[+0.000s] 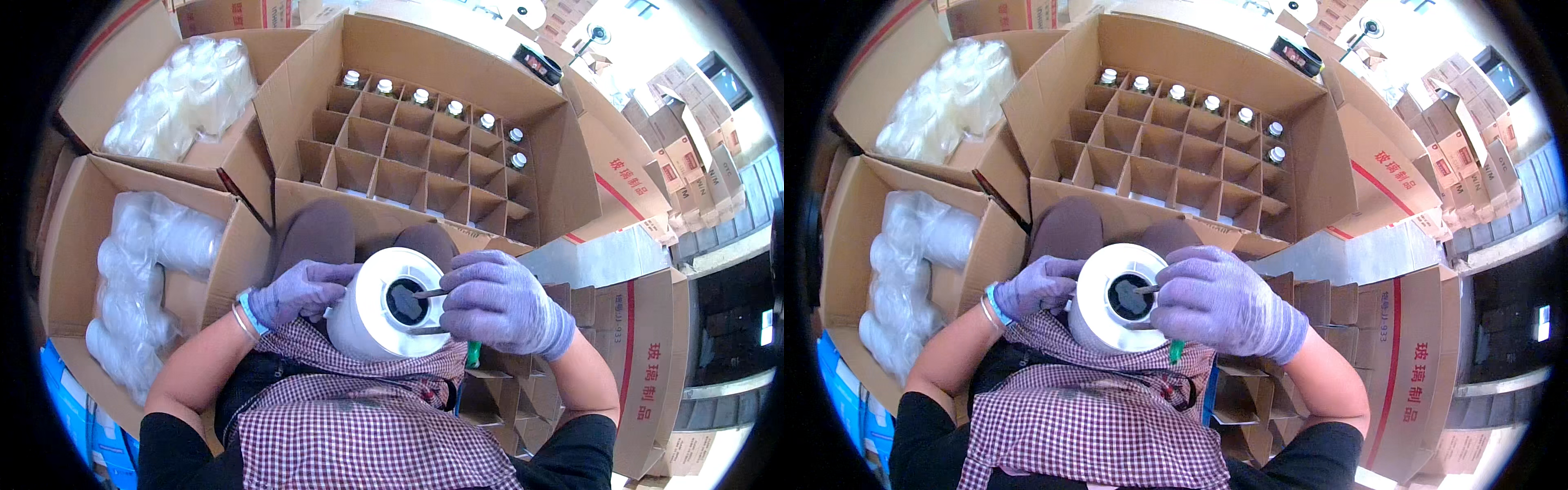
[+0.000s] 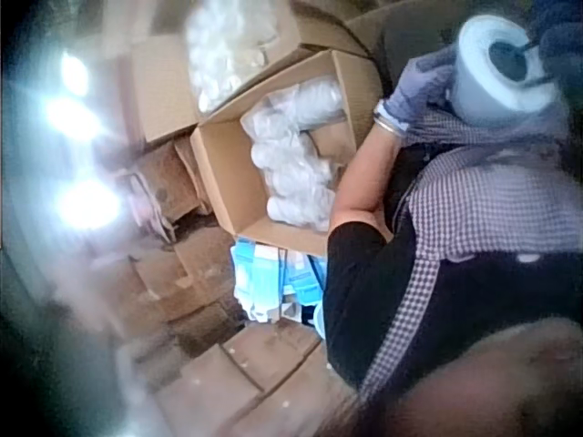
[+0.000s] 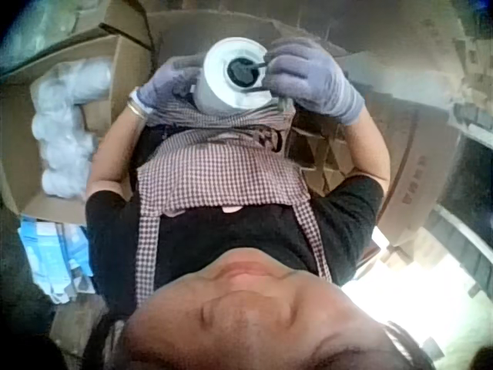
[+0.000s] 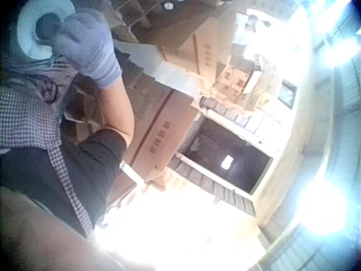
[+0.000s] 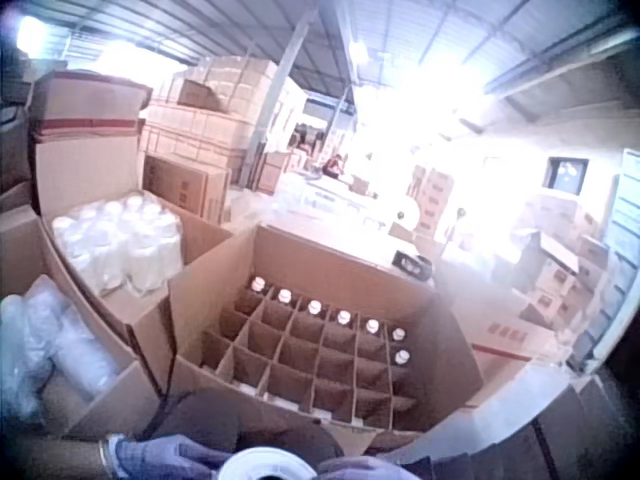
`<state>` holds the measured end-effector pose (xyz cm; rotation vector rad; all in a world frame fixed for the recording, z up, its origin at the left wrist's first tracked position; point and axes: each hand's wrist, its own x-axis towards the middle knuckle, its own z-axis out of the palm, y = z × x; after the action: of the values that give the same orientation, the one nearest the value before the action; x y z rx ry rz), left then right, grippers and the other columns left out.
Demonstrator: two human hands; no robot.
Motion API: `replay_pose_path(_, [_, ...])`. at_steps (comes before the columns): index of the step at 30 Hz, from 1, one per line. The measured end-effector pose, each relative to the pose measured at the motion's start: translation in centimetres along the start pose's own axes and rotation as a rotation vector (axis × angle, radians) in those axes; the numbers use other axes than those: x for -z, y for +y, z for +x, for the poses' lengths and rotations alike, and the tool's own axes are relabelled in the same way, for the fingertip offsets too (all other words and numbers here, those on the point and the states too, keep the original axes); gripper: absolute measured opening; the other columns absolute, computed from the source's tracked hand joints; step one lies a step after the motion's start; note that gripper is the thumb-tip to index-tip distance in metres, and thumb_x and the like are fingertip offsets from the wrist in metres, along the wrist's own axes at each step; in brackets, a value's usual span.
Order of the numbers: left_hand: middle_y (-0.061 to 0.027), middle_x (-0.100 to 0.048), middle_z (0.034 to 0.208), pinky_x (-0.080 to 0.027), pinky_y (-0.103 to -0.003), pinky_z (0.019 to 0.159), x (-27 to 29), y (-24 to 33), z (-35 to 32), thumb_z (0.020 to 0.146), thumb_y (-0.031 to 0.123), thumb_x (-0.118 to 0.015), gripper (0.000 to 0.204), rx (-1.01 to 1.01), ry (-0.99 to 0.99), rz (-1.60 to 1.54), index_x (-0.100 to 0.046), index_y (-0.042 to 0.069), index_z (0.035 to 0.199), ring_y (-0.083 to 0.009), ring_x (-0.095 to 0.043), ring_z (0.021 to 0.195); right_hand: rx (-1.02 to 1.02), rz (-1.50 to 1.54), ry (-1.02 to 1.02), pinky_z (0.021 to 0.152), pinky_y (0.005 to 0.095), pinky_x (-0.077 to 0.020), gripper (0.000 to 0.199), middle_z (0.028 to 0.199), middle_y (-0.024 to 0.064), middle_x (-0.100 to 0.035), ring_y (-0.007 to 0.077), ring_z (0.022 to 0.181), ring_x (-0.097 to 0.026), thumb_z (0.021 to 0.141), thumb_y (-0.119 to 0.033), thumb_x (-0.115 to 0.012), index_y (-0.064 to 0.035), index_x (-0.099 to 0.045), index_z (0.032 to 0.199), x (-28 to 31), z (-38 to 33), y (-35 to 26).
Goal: The person sits on the floor and packs white ceramic jars into a cardboard box with dividers. They pick up each jar, wrap it in a plastic bag, and place it into a compartment. The person also handles a roll of white tape and a labeler during the process.
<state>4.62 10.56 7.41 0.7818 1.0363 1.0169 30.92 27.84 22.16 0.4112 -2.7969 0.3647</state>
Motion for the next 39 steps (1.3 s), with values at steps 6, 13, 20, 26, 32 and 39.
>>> replay_pose_path(6, [0.0015, -0.070, 0.092, -0.043, -0.018, 0.057, 0.5, 1.3, 1.5, 0.089, 0.026, -0.071, 0.060, 0.017, -0.159, 0.135, -0.057, 0.008, 0.145, -0.0029, -0.051, 0.062, 0.151, -0.095, -0.143, 0.101, 0.0456, -0.0534, 0.033, 0.105, 0.0049, -0.061, 0.0242, 0.109, -0.064, 0.076, -0.016, -0.079, -0.0183, -0.062, 0.104, 0.1, 1.1, -0.7])
replay_pose_path(13, [-0.0067, -0.070, 0.114, -0.052, -0.027, 0.084, -0.8, -1.0, 1.1, 0.090, 0.036, -0.072, 0.068, -0.119, -0.051, 0.134, -0.052, 0.007, 0.148, -0.0116, -0.064, 0.094, -0.266, -0.032, -0.367, 0.086, 0.0376, -0.0575, 0.026, 0.102, 0.0060, -0.067, 0.0244, 0.100, -0.068, 0.083, -0.013, -0.074, -0.0160, -0.061, 0.105, -0.3, 1.1, -1.6])
replay_pose_path(20, [-0.0202, -0.010, 0.167, -0.032, -0.039, 0.118, -6.3, -3.9, -3.9, 0.089, 0.037, -0.071, 0.117, -0.239, -0.083, 0.345, 0.015, 0.002, 0.160, -0.0252, -0.028, 0.146, -0.827, 0.107, 0.186, 0.066, 0.0451, -0.0543, 0.021, 0.083, 0.0191, -0.068, 0.0355, 0.076, -0.070, 0.094, -0.021, -0.067, -0.0052, -0.057, 0.104, -5.8, -0.6, 2.2])
replay_pose_path(26, [-0.0227, -0.012, 0.167, -0.021, -0.041, 0.123, -6.8, -1.8, -2.1, 0.092, 0.030, -0.070, 0.111, -0.332, 0.170, -0.025, 0.012, -0.002, 0.159, -0.0280, -0.022, 0.151, -1.061, -0.384, 0.655, 0.075, 0.0444, -0.0540, 0.020, 0.095, 0.0179, -0.070, 0.0342, 0.083, -0.069, 0.098, -0.023, -0.062, -0.0056, -0.066, 0.108, -5.3, -11.0, 15.1])
replay_pose_path(32, [-0.0248, -0.052, 0.141, -0.037, -0.047, 0.115, 0.6, 2.7, -6.2, 0.084, 0.031, -0.079, 0.084, -0.425, 0.499, 1.000, -0.038, 0.002, 0.152, -0.0403, -0.050, 0.132, -1.634, -0.426, -0.022, 0.093, 0.0519, -0.0503, 0.043, 0.122, 0.0312, -0.061, 0.0488, 0.110, -0.062, 0.097, -0.026, -0.054, -0.0077, -0.058, 0.135, -10.7, -27.7, 22.0])
replay_pose_path(39, [-0.0158, -0.059, 0.120, -0.049, -0.048, 0.094, 16.5, -3.3, -11.7, 0.077, 0.031, -0.077, 0.053, -0.003, 1.107, 1.620, -0.061, 0.013, 0.124, -0.0348, -0.060, 0.107, -1.518, -0.540, 0.333, 0.097, 0.0516, -0.0465, 0.054, 0.127, 0.0314, -0.054, 0.0485, 0.111, -0.056, 0.093, -0.028, -0.063, -0.0007, -0.050, 0.139, -16.2, -30.6, 22.8])
